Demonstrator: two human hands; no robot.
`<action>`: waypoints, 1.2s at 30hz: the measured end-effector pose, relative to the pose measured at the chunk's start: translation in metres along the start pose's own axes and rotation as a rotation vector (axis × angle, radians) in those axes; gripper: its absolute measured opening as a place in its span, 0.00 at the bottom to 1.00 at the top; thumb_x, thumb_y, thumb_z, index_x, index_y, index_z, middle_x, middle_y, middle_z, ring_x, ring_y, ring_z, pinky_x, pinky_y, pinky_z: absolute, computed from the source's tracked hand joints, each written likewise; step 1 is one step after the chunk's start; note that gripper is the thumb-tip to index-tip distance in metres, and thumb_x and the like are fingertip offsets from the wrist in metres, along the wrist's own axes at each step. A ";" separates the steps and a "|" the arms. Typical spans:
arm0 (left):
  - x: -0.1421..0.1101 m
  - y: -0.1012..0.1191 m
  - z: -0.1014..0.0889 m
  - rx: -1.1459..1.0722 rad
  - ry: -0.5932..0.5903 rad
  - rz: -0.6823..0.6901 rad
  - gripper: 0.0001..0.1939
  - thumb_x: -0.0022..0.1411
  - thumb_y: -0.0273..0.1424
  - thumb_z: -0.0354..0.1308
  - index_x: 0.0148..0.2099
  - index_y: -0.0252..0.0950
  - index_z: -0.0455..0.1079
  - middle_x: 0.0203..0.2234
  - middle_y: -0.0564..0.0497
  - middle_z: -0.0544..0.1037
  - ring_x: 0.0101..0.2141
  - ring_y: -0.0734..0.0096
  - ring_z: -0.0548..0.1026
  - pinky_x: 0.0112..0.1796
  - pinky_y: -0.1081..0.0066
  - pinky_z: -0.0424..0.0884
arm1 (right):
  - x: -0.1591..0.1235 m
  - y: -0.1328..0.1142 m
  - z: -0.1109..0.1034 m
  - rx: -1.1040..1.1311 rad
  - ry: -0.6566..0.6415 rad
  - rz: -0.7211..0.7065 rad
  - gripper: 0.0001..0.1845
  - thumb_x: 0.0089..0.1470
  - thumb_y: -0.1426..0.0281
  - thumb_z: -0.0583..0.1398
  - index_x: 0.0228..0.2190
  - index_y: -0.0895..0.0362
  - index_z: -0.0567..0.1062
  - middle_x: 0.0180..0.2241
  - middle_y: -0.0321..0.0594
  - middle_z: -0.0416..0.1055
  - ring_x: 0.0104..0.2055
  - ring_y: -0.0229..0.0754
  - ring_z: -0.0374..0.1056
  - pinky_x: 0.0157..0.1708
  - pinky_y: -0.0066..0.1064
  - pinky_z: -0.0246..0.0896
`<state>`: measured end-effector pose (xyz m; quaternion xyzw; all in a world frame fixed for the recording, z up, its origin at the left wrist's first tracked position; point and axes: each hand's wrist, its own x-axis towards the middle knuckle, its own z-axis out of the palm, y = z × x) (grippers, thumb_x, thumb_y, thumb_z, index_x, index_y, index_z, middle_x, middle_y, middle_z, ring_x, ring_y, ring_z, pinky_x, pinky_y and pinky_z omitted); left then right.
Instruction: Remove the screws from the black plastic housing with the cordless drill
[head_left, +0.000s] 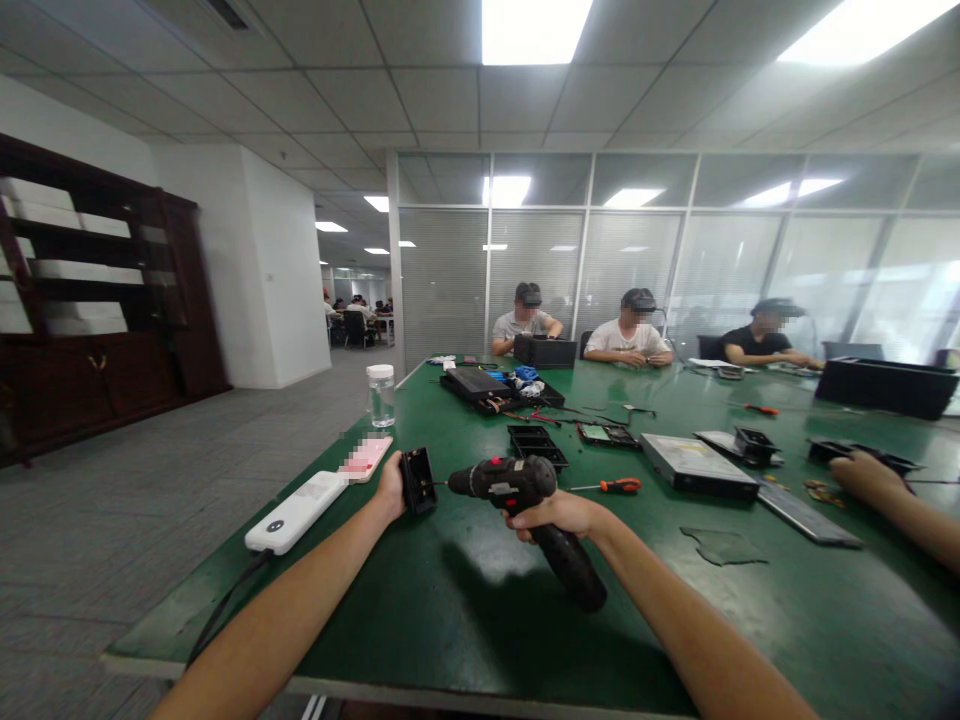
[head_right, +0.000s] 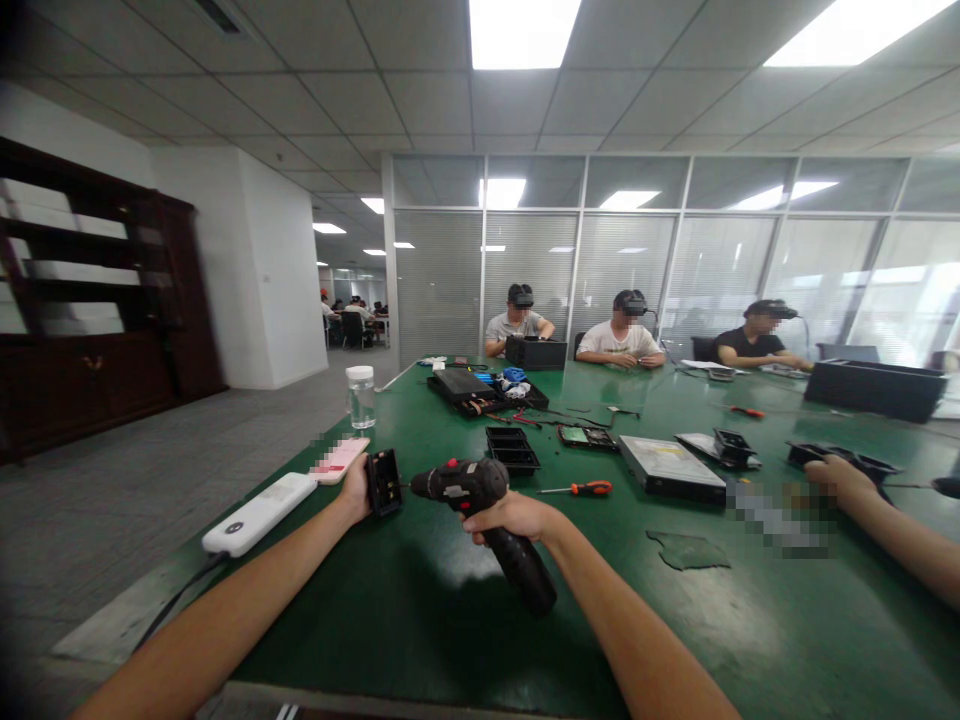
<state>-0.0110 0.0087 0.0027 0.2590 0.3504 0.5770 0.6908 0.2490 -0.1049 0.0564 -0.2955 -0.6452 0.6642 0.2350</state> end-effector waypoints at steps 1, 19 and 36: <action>0.001 0.000 0.000 -0.001 -0.003 0.004 0.16 0.48 0.40 0.42 0.27 0.33 0.63 0.16 0.50 0.68 0.17 0.66 0.67 0.20 0.67 0.62 | 0.000 0.000 0.000 0.002 -0.002 0.000 0.17 0.35 0.71 0.60 0.32 0.64 0.65 0.23 0.36 0.60 0.24 0.32 0.59 0.24 0.25 0.53; 0.005 -0.002 -0.004 0.024 -0.039 0.037 0.16 0.46 0.42 0.43 0.26 0.34 0.63 0.17 0.49 0.68 0.19 0.65 0.68 0.22 0.65 0.63 | 0.000 0.000 -0.001 -0.005 -0.032 -0.015 0.14 0.38 0.73 0.58 0.32 0.63 0.65 0.23 0.36 0.60 0.24 0.31 0.58 0.24 0.25 0.53; 0.005 -0.001 -0.004 0.024 -0.040 0.020 0.17 0.46 0.42 0.43 0.26 0.34 0.63 0.16 0.50 0.67 0.18 0.66 0.67 0.22 0.66 0.62 | 0.001 0.003 -0.002 -0.003 0.017 0.011 0.17 0.36 0.71 0.60 0.32 0.63 0.65 0.23 0.36 0.60 0.24 0.32 0.59 0.24 0.26 0.54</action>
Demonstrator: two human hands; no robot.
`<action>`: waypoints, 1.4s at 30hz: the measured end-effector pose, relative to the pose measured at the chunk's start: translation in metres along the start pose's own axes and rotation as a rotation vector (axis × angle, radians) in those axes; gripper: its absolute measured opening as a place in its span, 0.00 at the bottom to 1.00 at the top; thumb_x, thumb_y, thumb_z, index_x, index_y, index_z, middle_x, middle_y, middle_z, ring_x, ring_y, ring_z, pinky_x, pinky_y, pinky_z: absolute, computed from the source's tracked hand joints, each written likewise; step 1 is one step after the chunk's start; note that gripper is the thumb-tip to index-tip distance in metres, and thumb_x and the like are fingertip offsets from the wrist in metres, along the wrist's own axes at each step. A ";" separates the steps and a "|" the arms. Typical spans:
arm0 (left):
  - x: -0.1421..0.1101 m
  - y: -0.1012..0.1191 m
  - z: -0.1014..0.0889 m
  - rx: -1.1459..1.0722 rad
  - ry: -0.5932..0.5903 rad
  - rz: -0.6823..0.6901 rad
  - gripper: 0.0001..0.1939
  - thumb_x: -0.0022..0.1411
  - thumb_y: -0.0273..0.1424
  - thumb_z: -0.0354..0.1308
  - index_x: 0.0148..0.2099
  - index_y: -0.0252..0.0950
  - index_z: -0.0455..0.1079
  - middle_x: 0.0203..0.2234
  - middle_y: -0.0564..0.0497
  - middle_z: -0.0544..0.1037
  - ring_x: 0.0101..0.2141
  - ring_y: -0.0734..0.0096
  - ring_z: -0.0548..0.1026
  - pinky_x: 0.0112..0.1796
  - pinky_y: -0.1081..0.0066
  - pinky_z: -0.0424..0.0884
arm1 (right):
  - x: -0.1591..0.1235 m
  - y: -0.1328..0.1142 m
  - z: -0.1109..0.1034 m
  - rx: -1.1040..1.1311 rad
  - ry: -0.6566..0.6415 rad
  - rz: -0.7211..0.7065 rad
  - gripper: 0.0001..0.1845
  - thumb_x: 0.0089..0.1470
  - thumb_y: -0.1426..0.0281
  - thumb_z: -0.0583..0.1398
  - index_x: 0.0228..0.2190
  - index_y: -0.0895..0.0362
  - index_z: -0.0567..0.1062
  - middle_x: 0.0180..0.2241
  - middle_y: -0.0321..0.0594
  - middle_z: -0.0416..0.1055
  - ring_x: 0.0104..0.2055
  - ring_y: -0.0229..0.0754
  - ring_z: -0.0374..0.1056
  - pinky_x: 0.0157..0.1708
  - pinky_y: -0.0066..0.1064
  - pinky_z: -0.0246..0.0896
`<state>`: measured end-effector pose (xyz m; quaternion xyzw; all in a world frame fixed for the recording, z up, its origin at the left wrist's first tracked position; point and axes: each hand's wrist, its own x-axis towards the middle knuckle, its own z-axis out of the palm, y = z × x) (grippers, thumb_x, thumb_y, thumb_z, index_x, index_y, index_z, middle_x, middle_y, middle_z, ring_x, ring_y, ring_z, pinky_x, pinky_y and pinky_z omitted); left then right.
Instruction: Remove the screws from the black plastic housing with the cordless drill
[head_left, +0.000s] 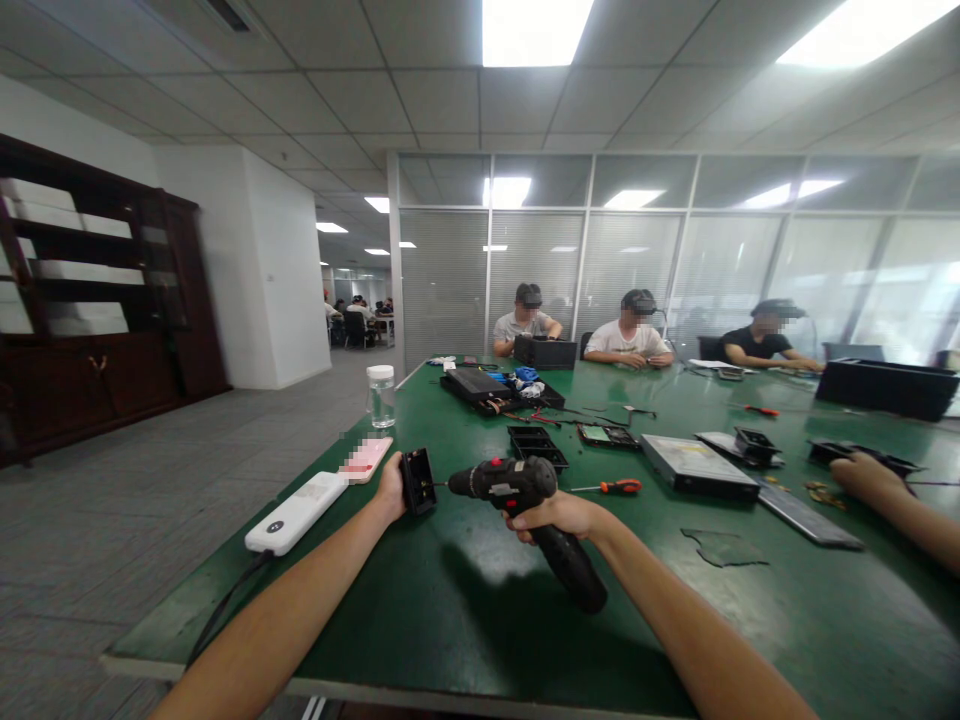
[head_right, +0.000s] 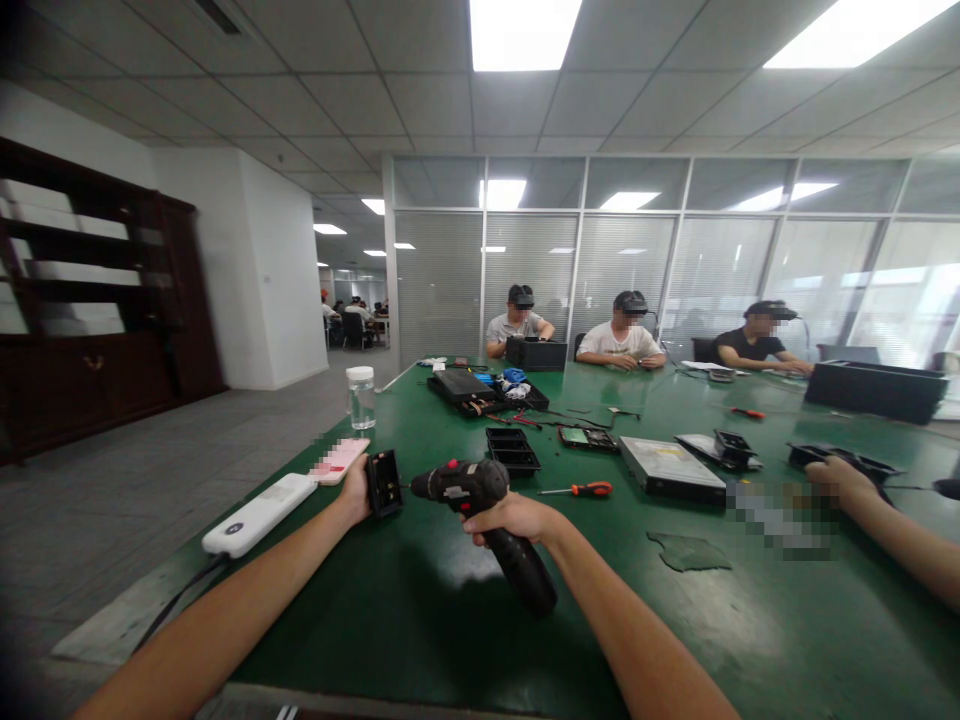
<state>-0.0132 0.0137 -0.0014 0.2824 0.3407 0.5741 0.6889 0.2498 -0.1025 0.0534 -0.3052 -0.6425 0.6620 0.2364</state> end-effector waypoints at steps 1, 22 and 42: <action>0.000 0.000 0.000 0.000 0.003 -0.002 0.17 0.46 0.42 0.43 0.26 0.34 0.63 0.16 0.50 0.67 0.18 0.66 0.67 0.22 0.66 0.62 | 0.000 0.000 0.000 -0.001 0.004 -0.001 0.17 0.36 0.71 0.60 0.32 0.63 0.65 0.23 0.36 0.60 0.24 0.32 0.59 0.24 0.26 0.54; 0.002 -0.001 -0.002 0.022 0.016 0.005 0.17 0.46 0.43 0.43 0.27 0.34 0.62 0.16 0.50 0.67 0.18 0.65 0.67 0.21 0.65 0.62 | 0.000 0.002 -0.001 -0.096 -0.024 -0.031 0.15 0.39 0.70 0.57 0.33 0.63 0.65 0.23 0.37 0.60 0.24 0.32 0.58 0.24 0.26 0.55; -0.003 0.001 0.002 0.000 0.011 -0.011 0.16 0.47 0.41 0.43 0.26 0.34 0.63 0.16 0.50 0.68 0.18 0.66 0.67 0.21 0.65 0.62 | -0.002 -0.001 0.002 -0.107 0.012 -0.003 0.16 0.37 0.69 0.58 0.31 0.63 0.65 0.22 0.36 0.60 0.23 0.32 0.58 0.23 0.26 0.55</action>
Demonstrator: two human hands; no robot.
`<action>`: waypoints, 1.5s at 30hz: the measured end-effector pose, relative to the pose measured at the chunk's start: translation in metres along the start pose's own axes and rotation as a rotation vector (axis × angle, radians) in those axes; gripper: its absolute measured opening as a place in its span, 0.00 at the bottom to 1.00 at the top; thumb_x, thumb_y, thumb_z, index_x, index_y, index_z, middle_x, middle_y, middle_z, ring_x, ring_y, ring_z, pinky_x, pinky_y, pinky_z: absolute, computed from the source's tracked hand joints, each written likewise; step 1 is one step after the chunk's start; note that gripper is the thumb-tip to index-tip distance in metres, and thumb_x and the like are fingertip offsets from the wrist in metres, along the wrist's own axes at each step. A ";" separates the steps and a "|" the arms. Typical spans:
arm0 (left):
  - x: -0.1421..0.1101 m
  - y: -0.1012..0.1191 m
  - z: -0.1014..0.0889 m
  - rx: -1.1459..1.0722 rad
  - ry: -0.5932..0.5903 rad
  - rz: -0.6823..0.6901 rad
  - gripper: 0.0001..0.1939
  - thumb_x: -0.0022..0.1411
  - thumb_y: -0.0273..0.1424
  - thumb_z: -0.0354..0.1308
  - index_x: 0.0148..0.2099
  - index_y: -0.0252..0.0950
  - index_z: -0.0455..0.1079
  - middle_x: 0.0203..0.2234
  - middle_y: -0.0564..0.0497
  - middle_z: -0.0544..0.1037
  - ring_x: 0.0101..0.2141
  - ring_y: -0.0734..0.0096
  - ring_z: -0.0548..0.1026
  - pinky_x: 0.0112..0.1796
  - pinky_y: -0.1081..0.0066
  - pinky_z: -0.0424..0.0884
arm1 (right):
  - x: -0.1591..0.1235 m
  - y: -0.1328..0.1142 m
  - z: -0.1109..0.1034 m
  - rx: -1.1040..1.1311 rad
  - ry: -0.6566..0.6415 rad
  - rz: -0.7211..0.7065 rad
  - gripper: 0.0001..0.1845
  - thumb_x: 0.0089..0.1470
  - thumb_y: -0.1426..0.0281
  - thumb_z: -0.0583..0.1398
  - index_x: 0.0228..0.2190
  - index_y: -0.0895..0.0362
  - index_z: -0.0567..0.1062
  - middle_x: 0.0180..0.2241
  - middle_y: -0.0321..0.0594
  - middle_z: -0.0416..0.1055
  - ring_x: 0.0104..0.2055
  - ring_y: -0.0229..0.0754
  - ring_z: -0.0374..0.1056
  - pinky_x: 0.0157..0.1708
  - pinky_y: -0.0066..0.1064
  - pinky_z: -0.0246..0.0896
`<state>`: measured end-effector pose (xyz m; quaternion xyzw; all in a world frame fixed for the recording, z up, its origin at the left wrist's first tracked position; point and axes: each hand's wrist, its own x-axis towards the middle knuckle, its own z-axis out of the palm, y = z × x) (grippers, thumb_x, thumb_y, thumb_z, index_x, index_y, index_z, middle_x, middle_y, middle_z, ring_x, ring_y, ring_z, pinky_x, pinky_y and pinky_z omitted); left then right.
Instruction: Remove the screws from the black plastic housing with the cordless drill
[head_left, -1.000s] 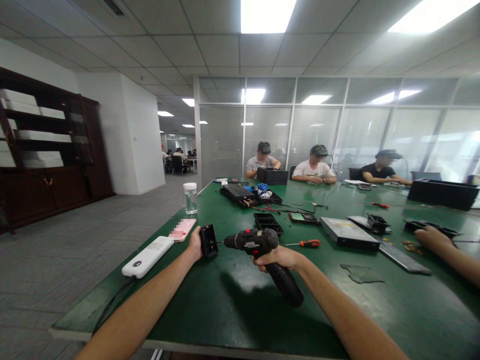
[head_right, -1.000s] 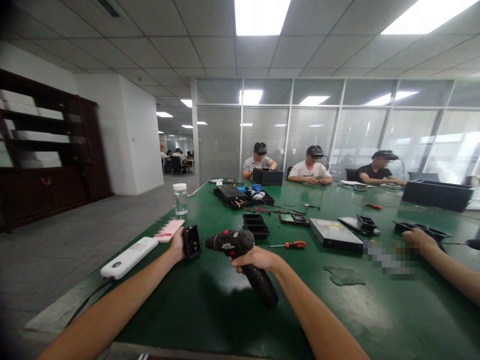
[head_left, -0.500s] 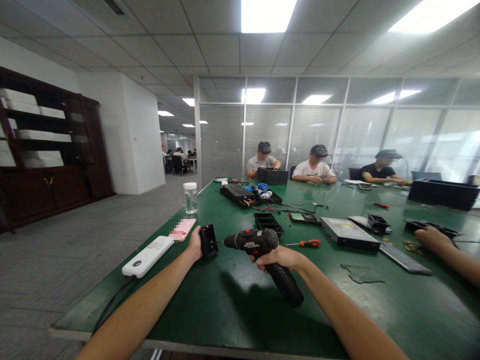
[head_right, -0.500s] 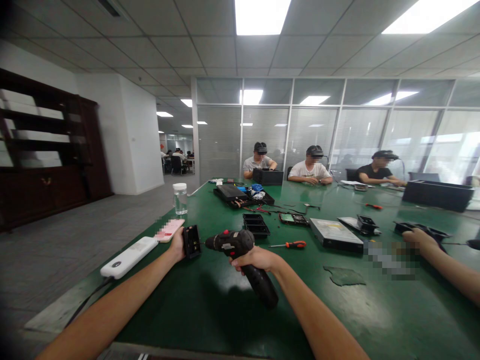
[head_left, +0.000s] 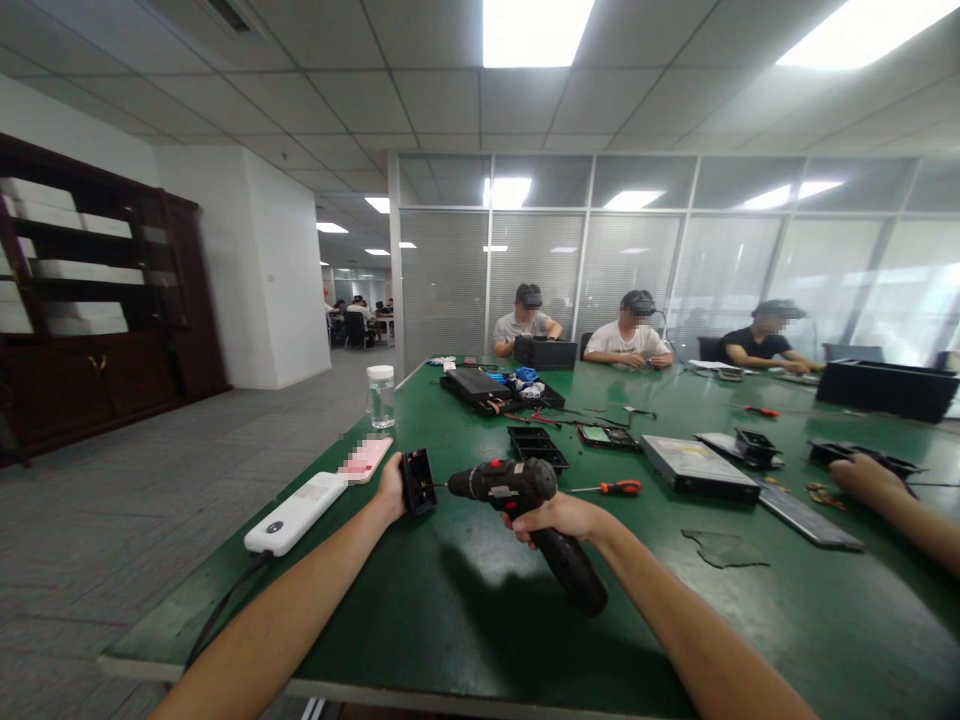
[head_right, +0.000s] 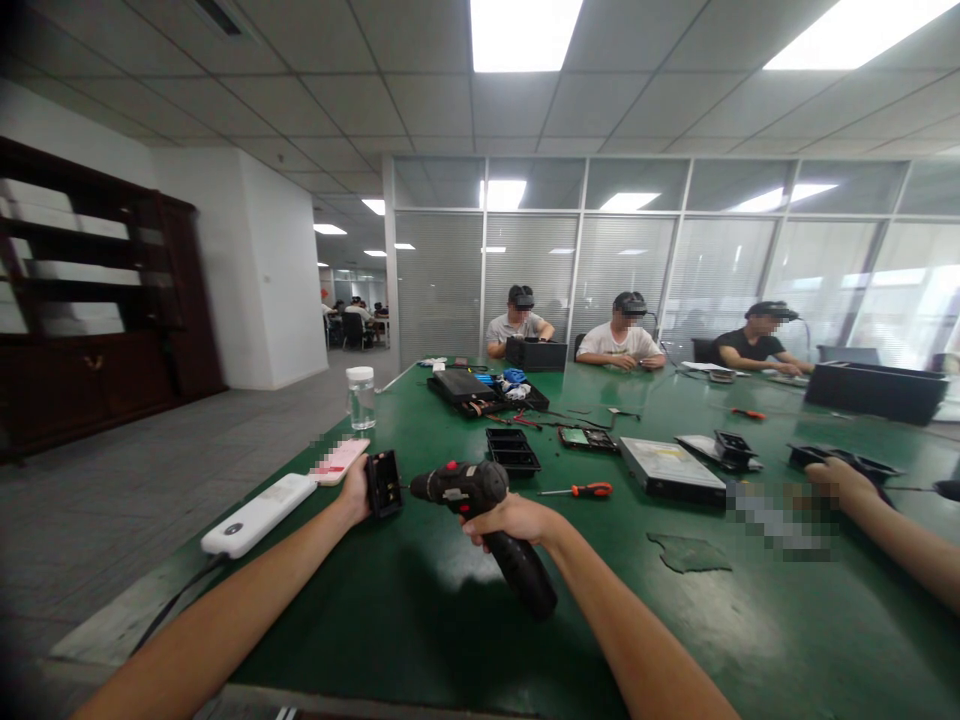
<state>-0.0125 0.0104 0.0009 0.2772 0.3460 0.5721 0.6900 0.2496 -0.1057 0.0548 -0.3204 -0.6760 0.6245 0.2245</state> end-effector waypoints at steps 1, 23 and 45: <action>0.000 0.000 0.000 0.002 -0.007 0.004 0.16 0.47 0.41 0.43 0.26 0.34 0.63 0.16 0.50 0.68 0.18 0.66 0.67 0.22 0.65 0.63 | 0.000 0.000 0.000 0.002 0.000 0.002 0.16 0.37 0.69 0.58 0.31 0.63 0.65 0.22 0.36 0.60 0.23 0.32 0.58 0.23 0.26 0.55; 0.000 0.000 0.000 0.012 -0.007 -0.016 0.18 0.47 0.43 0.42 0.26 0.33 0.63 0.16 0.49 0.68 0.19 0.66 0.68 0.22 0.66 0.62 | 0.001 -0.001 0.001 0.040 -0.001 0.025 0.18 0.36 0.69 0.59 0.33 0.63 0.64 0.22 0.36 0.60 0.23 0.32 0.58 0.24 0.27 0.55; 0.008 -0.003 -0.005 0.024 -0.018 0.011 0.18 0.45 0.44 0.43 0.25 0.34 0.62 0.16 0.49 0.67 0.19 0.65 0.68 0.22 0.64 0.63 | 0.001 0.000 -0.001 0.061 -0.005 0.040 0.18 0.36 0.70 0.59 0.33 0.62 0.64 0.22 0.35 0.61 0.23 0.32 0.58 0.23 0.26 0.54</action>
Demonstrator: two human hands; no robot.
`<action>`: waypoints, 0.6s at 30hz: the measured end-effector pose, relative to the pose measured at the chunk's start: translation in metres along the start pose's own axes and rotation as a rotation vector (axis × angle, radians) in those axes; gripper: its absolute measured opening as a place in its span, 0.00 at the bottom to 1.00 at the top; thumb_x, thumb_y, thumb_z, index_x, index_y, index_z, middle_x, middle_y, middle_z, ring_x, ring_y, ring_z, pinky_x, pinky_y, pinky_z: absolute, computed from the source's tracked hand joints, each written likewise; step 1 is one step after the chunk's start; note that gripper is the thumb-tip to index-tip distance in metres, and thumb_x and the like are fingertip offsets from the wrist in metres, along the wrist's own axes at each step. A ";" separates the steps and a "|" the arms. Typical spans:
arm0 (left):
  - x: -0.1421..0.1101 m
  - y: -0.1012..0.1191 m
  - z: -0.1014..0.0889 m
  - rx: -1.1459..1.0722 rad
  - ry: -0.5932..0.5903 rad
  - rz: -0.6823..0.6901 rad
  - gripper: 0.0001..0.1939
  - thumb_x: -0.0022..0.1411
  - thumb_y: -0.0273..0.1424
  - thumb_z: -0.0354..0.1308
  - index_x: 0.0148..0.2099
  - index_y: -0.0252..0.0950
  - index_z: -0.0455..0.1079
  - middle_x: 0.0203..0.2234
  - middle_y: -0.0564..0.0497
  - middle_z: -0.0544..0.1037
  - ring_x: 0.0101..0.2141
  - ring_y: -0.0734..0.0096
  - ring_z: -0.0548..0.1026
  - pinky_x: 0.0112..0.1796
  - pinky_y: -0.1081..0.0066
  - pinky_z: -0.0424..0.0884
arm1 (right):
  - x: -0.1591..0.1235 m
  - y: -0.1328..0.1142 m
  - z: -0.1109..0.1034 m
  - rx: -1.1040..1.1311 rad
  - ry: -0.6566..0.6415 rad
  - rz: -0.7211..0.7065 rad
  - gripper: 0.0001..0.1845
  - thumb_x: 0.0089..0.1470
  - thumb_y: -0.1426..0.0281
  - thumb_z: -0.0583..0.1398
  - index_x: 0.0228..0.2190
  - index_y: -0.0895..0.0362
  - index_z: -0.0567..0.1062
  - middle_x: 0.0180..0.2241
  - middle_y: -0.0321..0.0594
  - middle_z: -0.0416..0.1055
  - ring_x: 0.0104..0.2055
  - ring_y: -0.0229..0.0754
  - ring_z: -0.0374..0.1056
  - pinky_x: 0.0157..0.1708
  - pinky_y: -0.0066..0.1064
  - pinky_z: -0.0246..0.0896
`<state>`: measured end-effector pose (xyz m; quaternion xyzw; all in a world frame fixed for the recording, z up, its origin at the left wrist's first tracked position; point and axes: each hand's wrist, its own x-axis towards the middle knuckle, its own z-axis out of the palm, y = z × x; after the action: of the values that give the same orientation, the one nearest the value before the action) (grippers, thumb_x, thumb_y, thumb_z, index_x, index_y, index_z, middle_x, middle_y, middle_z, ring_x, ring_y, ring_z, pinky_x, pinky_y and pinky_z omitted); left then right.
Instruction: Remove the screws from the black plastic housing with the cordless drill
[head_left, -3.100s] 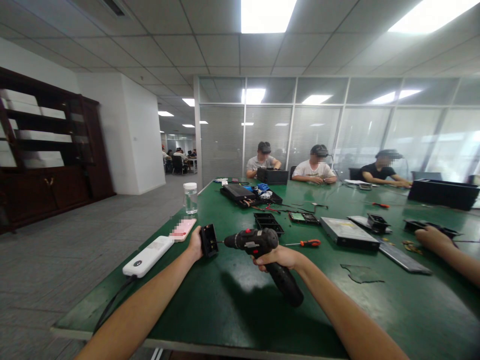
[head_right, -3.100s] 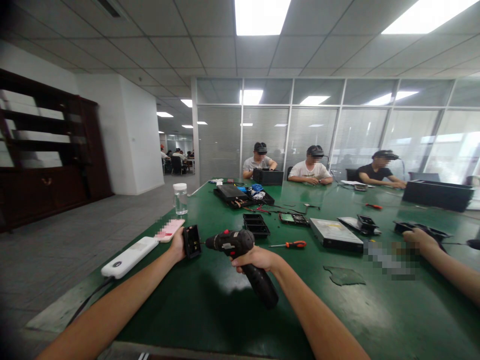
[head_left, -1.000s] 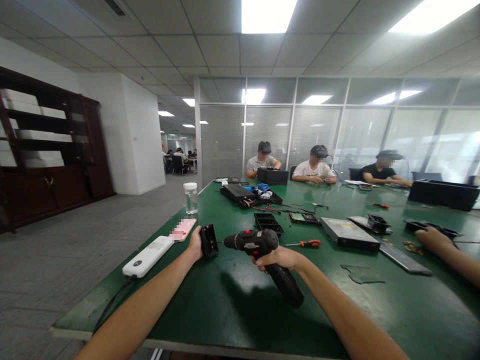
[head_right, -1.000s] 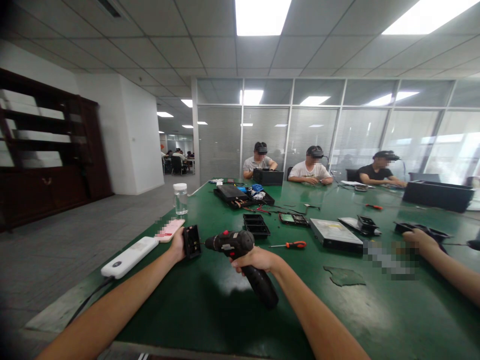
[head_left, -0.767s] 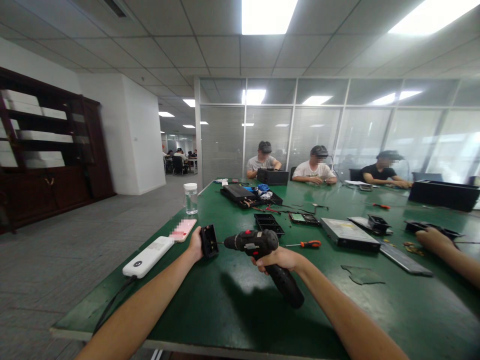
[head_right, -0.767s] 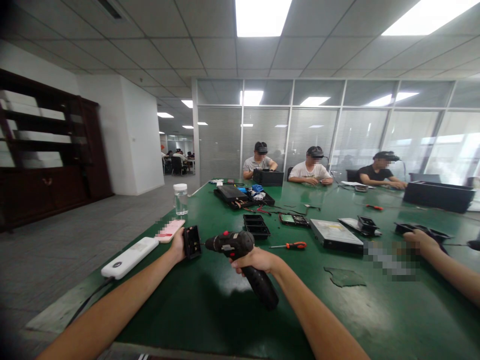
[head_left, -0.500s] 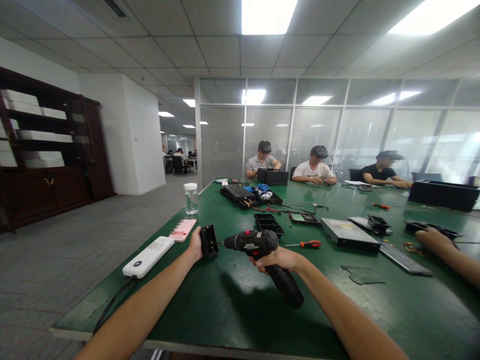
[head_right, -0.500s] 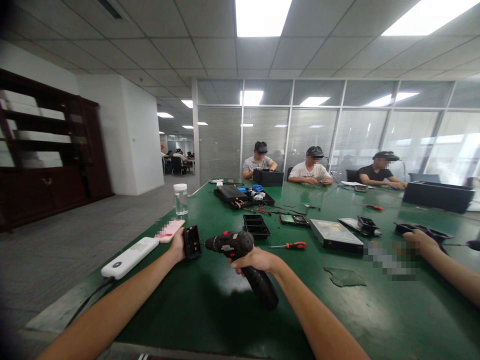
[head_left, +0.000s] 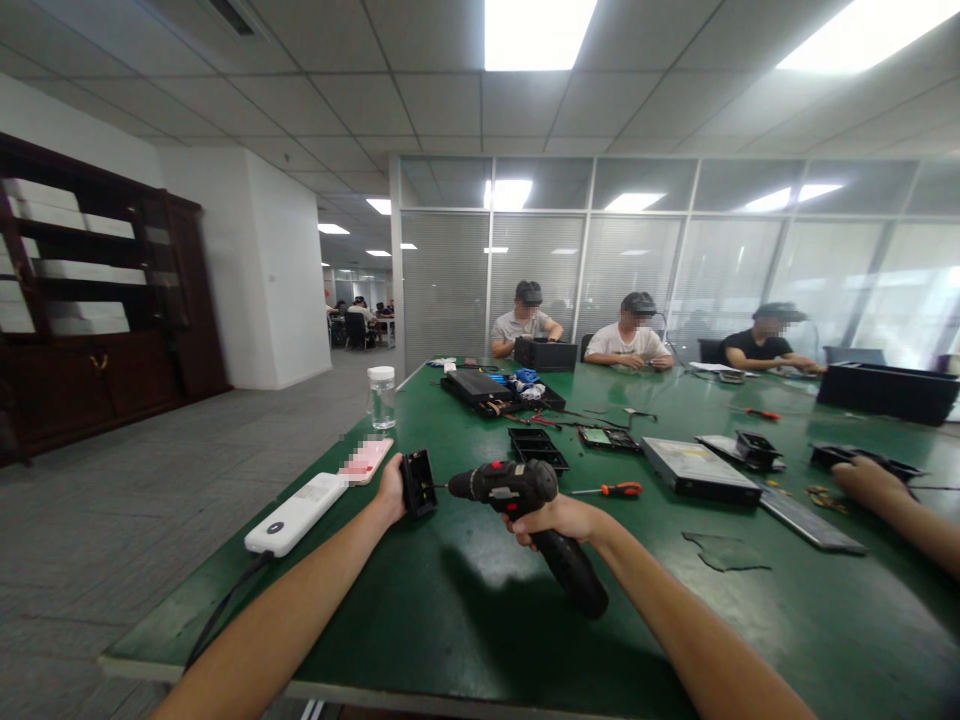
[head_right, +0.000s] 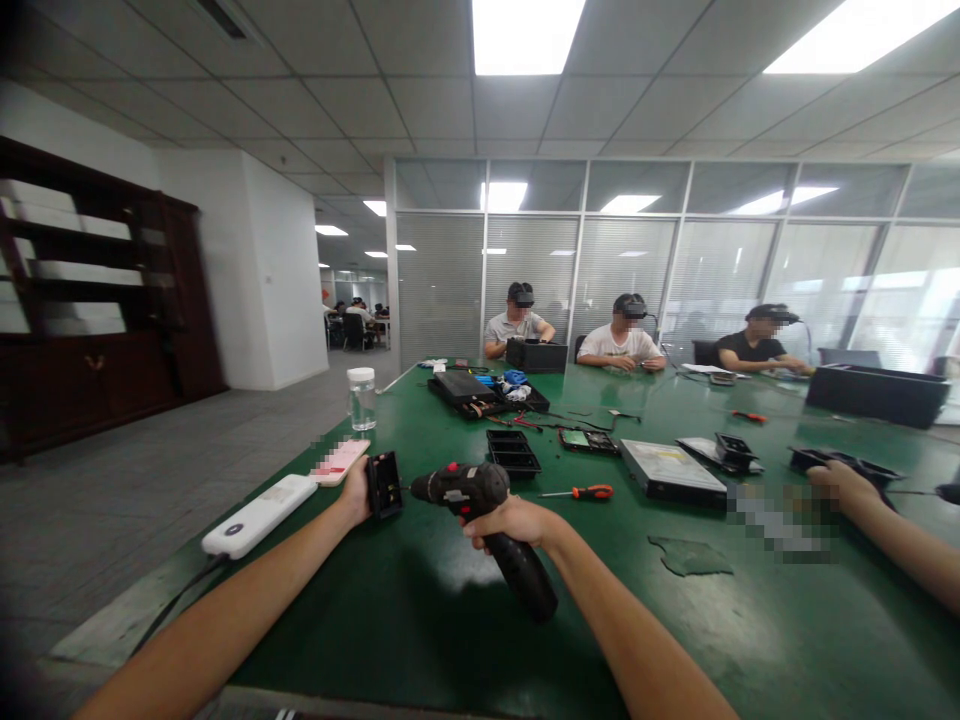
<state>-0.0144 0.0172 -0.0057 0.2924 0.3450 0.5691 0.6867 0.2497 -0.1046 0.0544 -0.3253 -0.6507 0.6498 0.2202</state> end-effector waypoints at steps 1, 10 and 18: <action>0.000 0.000 0.000 0.002 -0.002 -0.001 0.18 0.46 0.44 0.43 0.25 0.34 0.62 0.16 0.49 0.67 0.19 0.65 0.68 0.22 0.64 0.63 | 0.000 0.000 0.000 0.000 0.003 -0.002 0.18 0.36 0.70 0.59 0.33 0.62 0.64 0.22 0.35 0.61 0.23 0.31 0.58 0.23 0.26 0.54; 0.002 0.000 -0.002 -0.004 -0.019 -0.012 0.17 0.45 0.43 0.43 0.25 0.34 0.62 0.16 0.49 0.67 0.19 0.64 0.68 0.23 0.63 0.63 | 0.000 0.000 0.001 -0.010 0.002 -0.016 0.18 0.37 0.70 0.59 0.34 0.62 0.64 0.22 0.36 0.61 0.23 0.31 0.58 0.23 0.26 0.54; -0.002 0.001 0.002 -0.006 -0.010 -0.008 0.17 0.46 0.43 0.43 0.26 0.34 0.62 0.16 0.50 0.67 0.19 0.65 0.68 0.22 0.64 0.63 | -0.001 -0.001 0.001 0.012 0.009 -0.012 0.17 0.37 0.71 0.59 0.33 0.63 0.64 0.22 0.36 0.61 0.23 0.31 0.58 0.24 0.26 0.55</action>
<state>-0.0138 0.0150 -0.0034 0.2918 0.3411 0.5658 0.6916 0.2495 -0.1063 0.0556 -0.3227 -0.6478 0.6510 0.2290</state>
